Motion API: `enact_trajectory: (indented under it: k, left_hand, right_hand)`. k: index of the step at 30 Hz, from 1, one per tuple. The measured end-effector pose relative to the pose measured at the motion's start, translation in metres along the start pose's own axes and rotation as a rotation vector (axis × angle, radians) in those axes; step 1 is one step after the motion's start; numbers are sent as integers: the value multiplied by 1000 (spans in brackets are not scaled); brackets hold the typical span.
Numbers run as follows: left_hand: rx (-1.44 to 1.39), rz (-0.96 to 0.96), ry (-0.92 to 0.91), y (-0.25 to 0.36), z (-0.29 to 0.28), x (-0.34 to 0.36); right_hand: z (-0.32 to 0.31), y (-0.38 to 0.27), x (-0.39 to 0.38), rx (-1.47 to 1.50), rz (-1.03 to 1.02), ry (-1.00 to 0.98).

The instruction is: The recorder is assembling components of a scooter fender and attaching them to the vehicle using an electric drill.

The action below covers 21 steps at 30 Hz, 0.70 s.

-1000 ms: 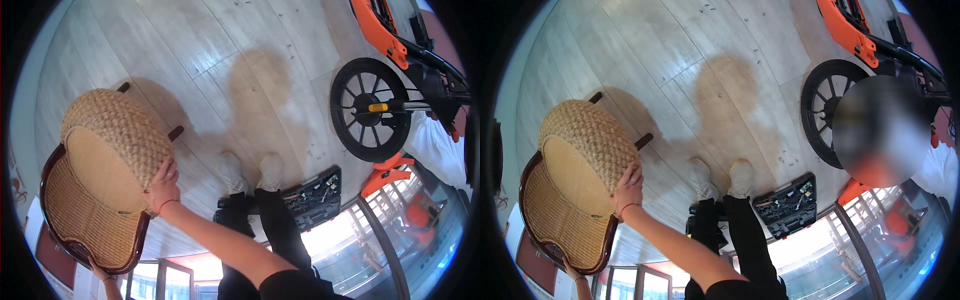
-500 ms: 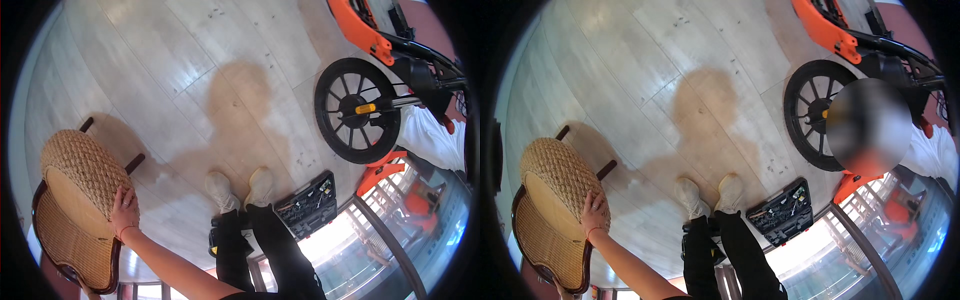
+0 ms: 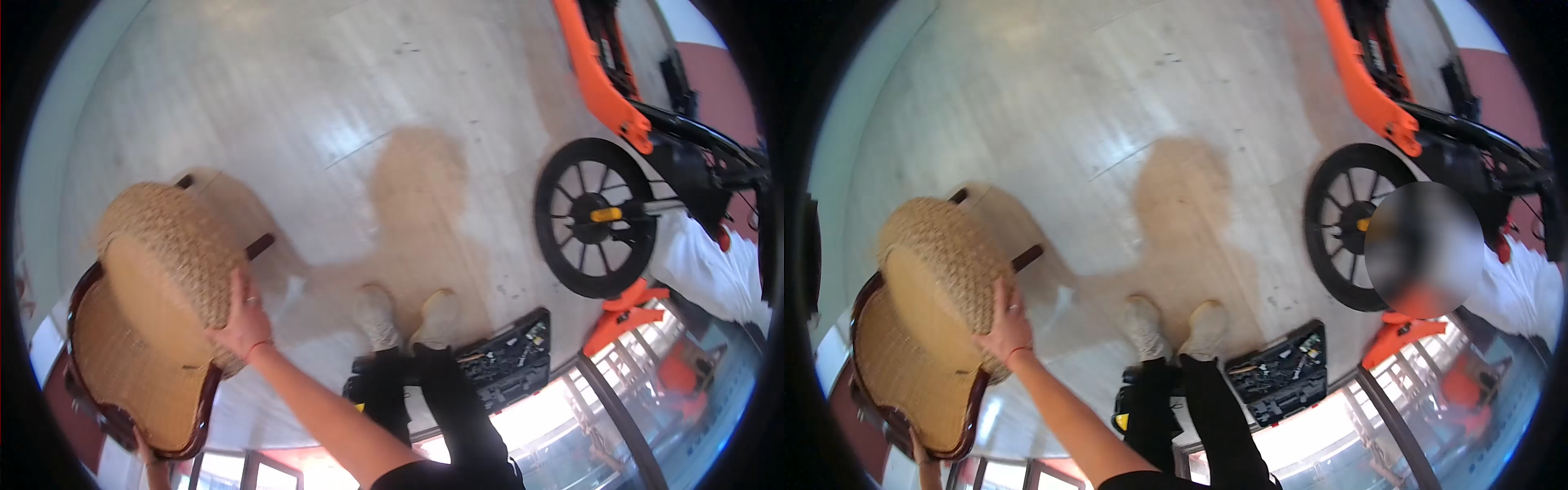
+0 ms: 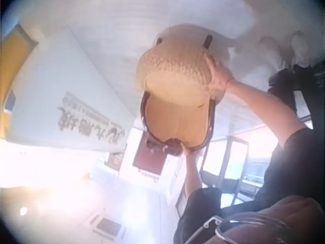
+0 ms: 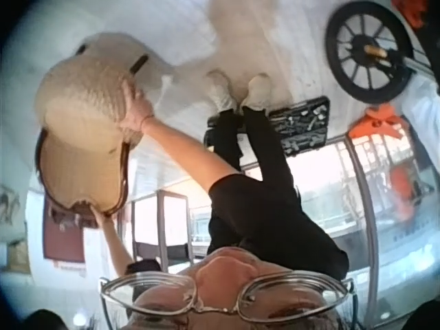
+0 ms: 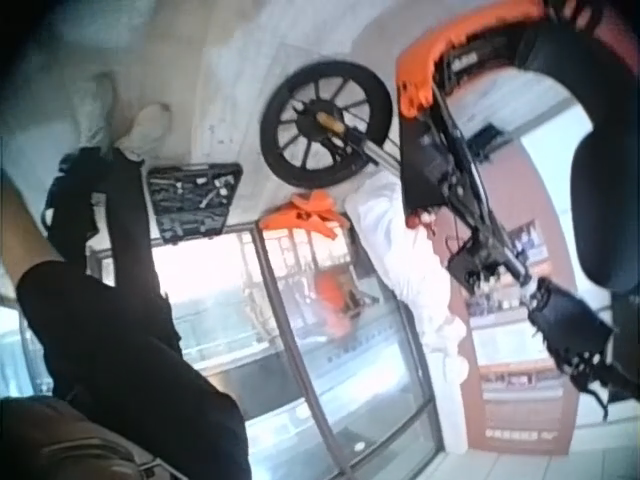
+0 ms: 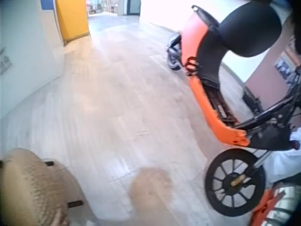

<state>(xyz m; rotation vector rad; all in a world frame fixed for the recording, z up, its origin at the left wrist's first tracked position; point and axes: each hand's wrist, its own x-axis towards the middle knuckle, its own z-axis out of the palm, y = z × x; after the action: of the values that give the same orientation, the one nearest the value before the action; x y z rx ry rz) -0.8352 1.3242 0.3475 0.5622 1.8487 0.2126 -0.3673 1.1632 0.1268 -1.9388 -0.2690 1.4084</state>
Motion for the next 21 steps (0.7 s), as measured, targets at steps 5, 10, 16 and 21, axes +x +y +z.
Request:
enact_trajectory:
  k: [5, 10, 16, 21]
  left_hand:
    - [-82, -48, 142, -3, 66, -66]
    - [-17, -2, 46, -65, 90, -100]
    - [-314, -325, 292, -120, 94, -142]
    - [-207, -351, 323, -190, 80, -174]
  right_hand:
    - [-24, -11, -5, -11, -106, 40]
    - [-41, 2, -6, -169, -91, -57]
    - [-32, 0, -28, -275, -13, -166]
    - [-14, 20, -44, -356, 7, -261]
